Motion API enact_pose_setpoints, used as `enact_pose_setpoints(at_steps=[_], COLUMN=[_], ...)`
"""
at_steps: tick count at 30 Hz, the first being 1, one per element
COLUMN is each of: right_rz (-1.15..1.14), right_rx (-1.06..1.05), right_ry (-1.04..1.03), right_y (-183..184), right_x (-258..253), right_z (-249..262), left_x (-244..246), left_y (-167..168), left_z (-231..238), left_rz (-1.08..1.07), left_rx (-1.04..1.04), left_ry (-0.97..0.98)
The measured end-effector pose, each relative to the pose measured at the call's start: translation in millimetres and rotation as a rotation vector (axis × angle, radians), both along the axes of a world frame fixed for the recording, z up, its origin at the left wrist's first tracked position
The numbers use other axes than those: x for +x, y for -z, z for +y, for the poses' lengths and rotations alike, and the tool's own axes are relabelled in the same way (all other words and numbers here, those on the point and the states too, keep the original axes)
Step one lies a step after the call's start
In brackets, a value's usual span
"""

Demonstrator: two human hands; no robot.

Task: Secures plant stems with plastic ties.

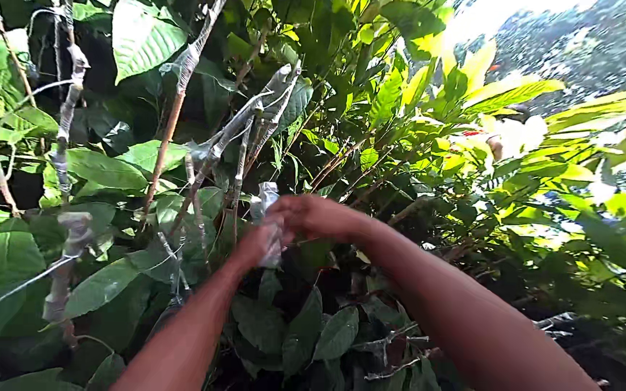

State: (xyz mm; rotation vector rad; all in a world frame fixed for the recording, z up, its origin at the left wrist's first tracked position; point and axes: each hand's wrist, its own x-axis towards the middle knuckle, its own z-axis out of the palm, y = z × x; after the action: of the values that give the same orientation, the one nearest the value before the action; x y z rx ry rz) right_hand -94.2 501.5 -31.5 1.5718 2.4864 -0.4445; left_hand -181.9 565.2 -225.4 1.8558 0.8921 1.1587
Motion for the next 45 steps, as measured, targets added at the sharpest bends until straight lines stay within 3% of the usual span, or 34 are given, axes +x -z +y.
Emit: enact_pose_setpoints(at_steps=[1, 3, 5, 8, 10, 12, 14, 17, 19, 21, 23, 25, 27, 29, 31, 33, 35, 36, 39, 40, 43, 45], right_rz=[0.014, -0.263, -0.497, -0.240, -0.015, -0.225, -0.425, -0.432, -0.423, -0.194, 0.099, -0.087, -0.327, -0.182, 0.066, -0.147, -0.368, -0.348, 0.102, 0.101, -0.297, -0.174], right_rx=[0.025, 0.233, 0.226, -0.002, -0.044, 0.043, 0.009, 0.081, 0.096, -0.006, -0.092, 0.098, 0.286, 0.173, 0.043, 0.133, 0.279, 0.251, 0.114, 0.131, 0.388, 0.305], right_ry=[0.024, -0.006, -0.031, -0.089, -0.009, 0.000, -0.019, 0.042, -0.037, -0.103, -0.026, 0.021, 0.028, 0.029, 0.064, 0.075, 0.029, -0.001, 0.036, 0.072, 0.006, -0.024], right_y=[-7.9, 0.2, 21.2, 7.7, -7.1, -2.7, 19.5, 31.1, 29.4, 11.6, -14.7, -27.9, -9.8, -10.8, -27.2, -35.2, -11.9, -5.6, -19.0, -28.5, -24.2, -18.7], right_x=[21.8, 49.1, 23.0, -9.7, 24.5, 56.5, 59.9, 39.8, 4.8, -10.5, 17.4, 47.7, 42.9, 18.7, 27.4, 53.9, 52.4, 39.4, 30.2, 42.7, 55.7, 37.2], right_z=[19.9, 31.5, -3.9, -15.6, 23.9, 47.6, 33.8, -3.7, -34.3, -35.8, 2.3, 27.0, 7.0, -17.4, -0.6, 20.3, 3.5, -13.7, -17.7, -6.4, -5.3, -24.9], left_x=[1.8, -5.8, -10.2, 3.3, 7.0, -6.5, -20.7, -16.5, -7.9, -2.9, 1.5, -1.0, -7.6, -4.9, 5.6, 5.9, -2.0, -2.7, 9.2, 12.1, 0.4, -0.4], left_y=[0.7, -2.0, -7.3, -7.5, -5.1, -2.7, -1.8, -10.9, -15.2, -14.7, -11.8, -9.5, -16.6, -23.8, -22.4, -21.9, -22.2, -22.8, -24.2, -25.4, -30.0, -34.2], left_z=[-0.7, -0.2, 0.9, -4.6, -5.3, -1.1, 3.4, 0.9, -1.3, -4.8, -5.0, -2.3, -3.7, -6.8, -8.9, -7.8, -7.5, -8.1, -10.6, -12.5, -12.1, -13.4], left_rz=[0.007, -0.139, -0.265, -0.101, -0.034, -0.163, -0.307, -0.398, -0.311, -0.148, -0.001, -0.027, -0.100, -0.082, 0.005, 0.003, -0.096, -0.132, -0.007, 0.049, -0.004, -0.014], left_rx=[-0.002, -0.079, -0.139, -0.046, -0.010, -0.022, -0.069, -0.157, -0.122, -0.005, 0.068, 0.085, 0.023, 0.001, 0.042, 0.061, 0.025, 0.018, 0.090, 0.116, 0.093, 0.073], left_ry=[0.037, 0.012, -0.046, -0.041, 0.018, -0.049, -0.126, -0.182, -0.187, -0.118, -0.023, -0.015, -0.032, -0.027, 0.033, 0.052, 0.005, -0.005, 0.058, 0.087, 0.034, 0.016])
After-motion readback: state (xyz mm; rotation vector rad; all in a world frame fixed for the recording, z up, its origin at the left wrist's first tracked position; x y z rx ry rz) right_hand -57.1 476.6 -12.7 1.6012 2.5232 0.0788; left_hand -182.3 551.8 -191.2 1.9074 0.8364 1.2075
